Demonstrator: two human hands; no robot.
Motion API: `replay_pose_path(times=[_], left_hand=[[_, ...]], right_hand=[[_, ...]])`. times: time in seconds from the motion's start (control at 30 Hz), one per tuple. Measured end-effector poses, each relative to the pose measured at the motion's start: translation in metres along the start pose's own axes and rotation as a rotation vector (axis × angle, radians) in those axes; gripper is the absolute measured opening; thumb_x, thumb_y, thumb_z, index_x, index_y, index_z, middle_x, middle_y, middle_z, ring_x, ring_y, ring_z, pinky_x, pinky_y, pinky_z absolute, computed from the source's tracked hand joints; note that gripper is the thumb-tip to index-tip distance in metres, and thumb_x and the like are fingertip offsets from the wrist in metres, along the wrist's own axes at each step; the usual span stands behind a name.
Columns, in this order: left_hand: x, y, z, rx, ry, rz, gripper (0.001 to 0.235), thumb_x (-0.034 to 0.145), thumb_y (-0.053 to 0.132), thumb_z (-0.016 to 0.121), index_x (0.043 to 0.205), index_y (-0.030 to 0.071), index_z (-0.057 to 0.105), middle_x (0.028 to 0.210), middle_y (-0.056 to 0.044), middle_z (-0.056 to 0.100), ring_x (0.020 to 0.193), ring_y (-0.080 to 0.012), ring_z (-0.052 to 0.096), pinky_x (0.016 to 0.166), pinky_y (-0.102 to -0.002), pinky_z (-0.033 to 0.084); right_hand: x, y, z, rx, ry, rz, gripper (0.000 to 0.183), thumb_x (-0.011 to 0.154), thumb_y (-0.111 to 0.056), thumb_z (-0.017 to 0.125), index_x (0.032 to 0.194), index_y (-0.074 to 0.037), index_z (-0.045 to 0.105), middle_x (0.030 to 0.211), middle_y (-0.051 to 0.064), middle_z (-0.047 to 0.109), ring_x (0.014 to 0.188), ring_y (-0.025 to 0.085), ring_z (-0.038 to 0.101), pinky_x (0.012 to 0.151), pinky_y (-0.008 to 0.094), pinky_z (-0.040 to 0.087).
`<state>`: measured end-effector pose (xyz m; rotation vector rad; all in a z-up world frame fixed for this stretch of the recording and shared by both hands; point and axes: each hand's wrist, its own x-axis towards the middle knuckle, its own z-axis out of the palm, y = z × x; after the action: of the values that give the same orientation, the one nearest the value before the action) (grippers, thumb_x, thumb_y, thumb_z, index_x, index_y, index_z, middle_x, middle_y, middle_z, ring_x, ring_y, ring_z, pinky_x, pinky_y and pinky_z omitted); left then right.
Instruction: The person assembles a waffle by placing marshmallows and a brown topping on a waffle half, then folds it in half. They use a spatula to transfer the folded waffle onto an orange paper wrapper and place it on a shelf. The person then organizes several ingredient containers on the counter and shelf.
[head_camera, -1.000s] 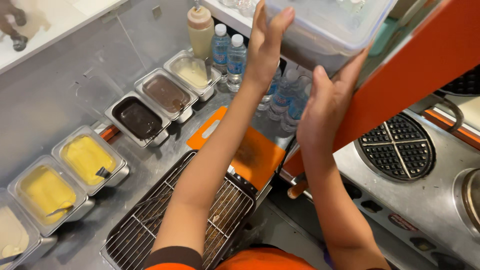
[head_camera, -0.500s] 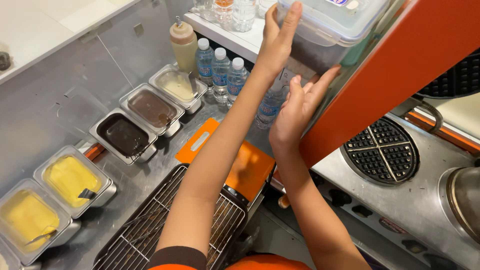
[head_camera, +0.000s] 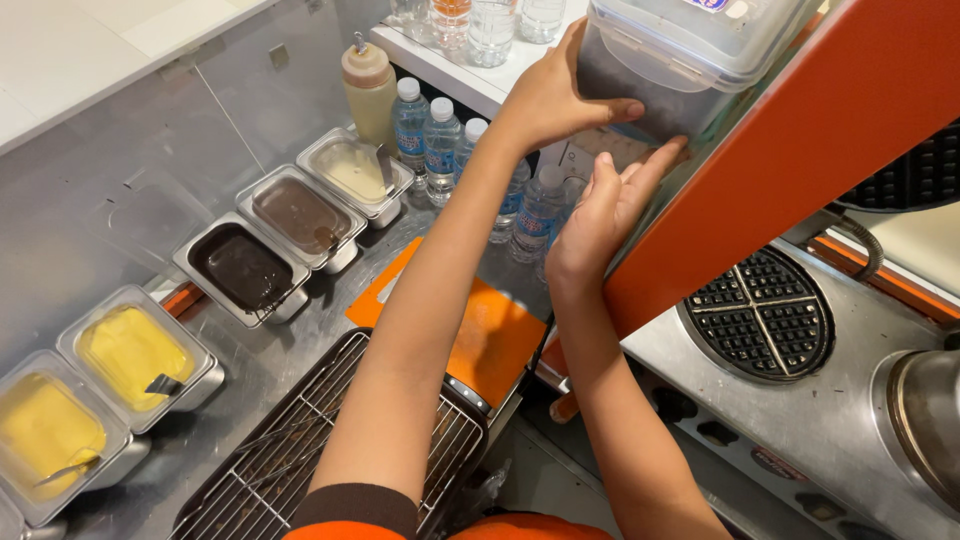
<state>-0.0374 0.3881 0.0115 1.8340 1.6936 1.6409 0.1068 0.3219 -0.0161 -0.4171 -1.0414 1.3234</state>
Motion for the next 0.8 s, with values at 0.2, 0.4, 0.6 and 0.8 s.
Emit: replay_pose_path(times=[0.2,0.4,0.6,0.8], left_hand=[[0.003,-0.012,0.000,-0.242,0.021,0.033,0.094,0.081,0.061,0.084,0.150,0.007,0.048,0.141,-0.019,0.066,0.134,-0.0306,0.063,0.113,-0.038,0.049],[0.023,-0.009,0.022,-0.512,0.380,-0.079,0.076,0.085,0.057,0.076,0.135,0.004,0.056,0.122,-0.020,0.067,0.116,-0.0277,0.066,0.100,-0.038,0.054],[0.017,0.002,0.020,-0.586,0.356,-0.164,0.049,0.086,0.034,0.070,0.123,0.002,0.062,0.108,-0.016,0.069,0.099,-0.0215,0.065,0.086,-0.032,0.052],[-0.058,-0.004,0.002,-0.838,0.302,-0.027,0.044,0.086,0.021,0.062,0.127,0.005,0.056,0.121,-0.008,0.057,0.098,-0.0149,0.053,0.087,-0.032,0.047]], right_hand=[[-0.001,0.006,-0.006,0.170,0.026,-0.048,0.085,0.101,-0.006,0.052,0.166,-0.020,0.000,0.173,0.009,0.001,0.157,0.024,0.018,0.125,0.048,0.023],[0.005,0.007,0.004,0.482,0.162,0.126,0.093,0.091,-0.021,0.068,0.160,-0.027,0.005,0.159,0.013,0.022,0.149,0.039,0.029,0.123,0.062,0.021],[0.005,-0.002,0.007,0.538,0.084,0.181,0.073,0.089,-0.033,0.076,0.146,-0.020,0.032,0.149,0.007,0.033,0.142,0.030,0.035,0.124,0.061,0.021],[-0.009,-0.008,0.019,0.483,0.130,0.318,0.060,0.082,-0.039,0.076,0.133,-0.022,0.048,0.138,0.004,0.050,0.130,0.024,0.047,0.104,0.057,0.035]])
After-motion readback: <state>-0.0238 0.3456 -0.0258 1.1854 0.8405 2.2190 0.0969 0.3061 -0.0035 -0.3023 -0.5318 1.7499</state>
